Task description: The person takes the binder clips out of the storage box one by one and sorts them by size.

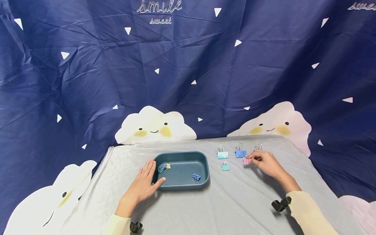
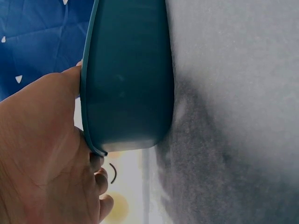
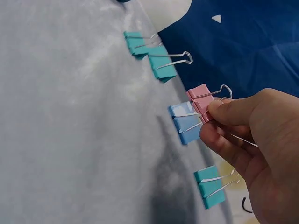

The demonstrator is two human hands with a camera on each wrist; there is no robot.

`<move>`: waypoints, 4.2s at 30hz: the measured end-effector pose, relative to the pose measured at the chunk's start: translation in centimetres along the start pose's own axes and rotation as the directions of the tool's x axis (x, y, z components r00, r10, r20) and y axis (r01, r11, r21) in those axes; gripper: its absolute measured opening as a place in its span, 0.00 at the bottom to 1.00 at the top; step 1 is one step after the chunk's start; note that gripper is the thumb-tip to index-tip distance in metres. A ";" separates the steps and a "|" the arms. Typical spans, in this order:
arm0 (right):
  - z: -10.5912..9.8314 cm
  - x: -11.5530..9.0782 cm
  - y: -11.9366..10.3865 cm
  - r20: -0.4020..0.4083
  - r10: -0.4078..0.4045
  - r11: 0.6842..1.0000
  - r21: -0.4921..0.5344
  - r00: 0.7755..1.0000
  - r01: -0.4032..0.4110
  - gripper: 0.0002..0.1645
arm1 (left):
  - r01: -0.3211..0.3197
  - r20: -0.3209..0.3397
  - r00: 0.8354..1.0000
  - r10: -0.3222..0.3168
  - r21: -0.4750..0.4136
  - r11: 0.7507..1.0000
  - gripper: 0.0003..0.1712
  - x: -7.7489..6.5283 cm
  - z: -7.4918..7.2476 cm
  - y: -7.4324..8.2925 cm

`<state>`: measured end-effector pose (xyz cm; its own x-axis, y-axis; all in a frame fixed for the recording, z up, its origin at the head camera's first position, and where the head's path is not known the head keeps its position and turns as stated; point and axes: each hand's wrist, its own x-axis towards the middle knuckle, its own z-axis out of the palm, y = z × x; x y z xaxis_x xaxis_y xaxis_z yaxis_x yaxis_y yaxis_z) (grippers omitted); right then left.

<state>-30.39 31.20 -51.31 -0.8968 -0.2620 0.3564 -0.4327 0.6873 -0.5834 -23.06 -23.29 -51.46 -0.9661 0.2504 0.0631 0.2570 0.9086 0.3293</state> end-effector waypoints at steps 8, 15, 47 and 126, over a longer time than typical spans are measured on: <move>1.3 -0.5 1.1 0.031 0.056 0.998 -0.039 0.998 -0.055 0.05 | -0.002 -0.008 1.000 0.002 0.000 1.000 0.57 0.0 0.0 -0.1; 2.3 -0.7 1.7 0.066 0.075 0.996 -0.048 0.995 -0.072 0.04 | -0.016 -0.033 0.999 0.016 -0.003 1.000 0.57 0.0 -0.1 0.2; 2.8 -1.2 1.4 0.049 0.128 0.992 0.015 0.991 -0.129 0.09 | -0.006 -0.025 1.000 0.006 0.002 1.000 0.56 -0.2 -0.2 0.4; 13.4 7.9 -18.0 0.753 -0.265 0.837 -0.131 0.603 0.532 0.25 | 0.004 -0.007 1.000 -0.004 -0.015 1.000 0.56 -0.2 -0.4 0.5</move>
<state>-30.92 7.70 -47.83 -0.4953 -0.8499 -0.1796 -0.8267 0.5247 -0.2030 -22.71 -23.07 -50.94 -0.9674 0.2439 0.0685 0.2524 0.9045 0.3439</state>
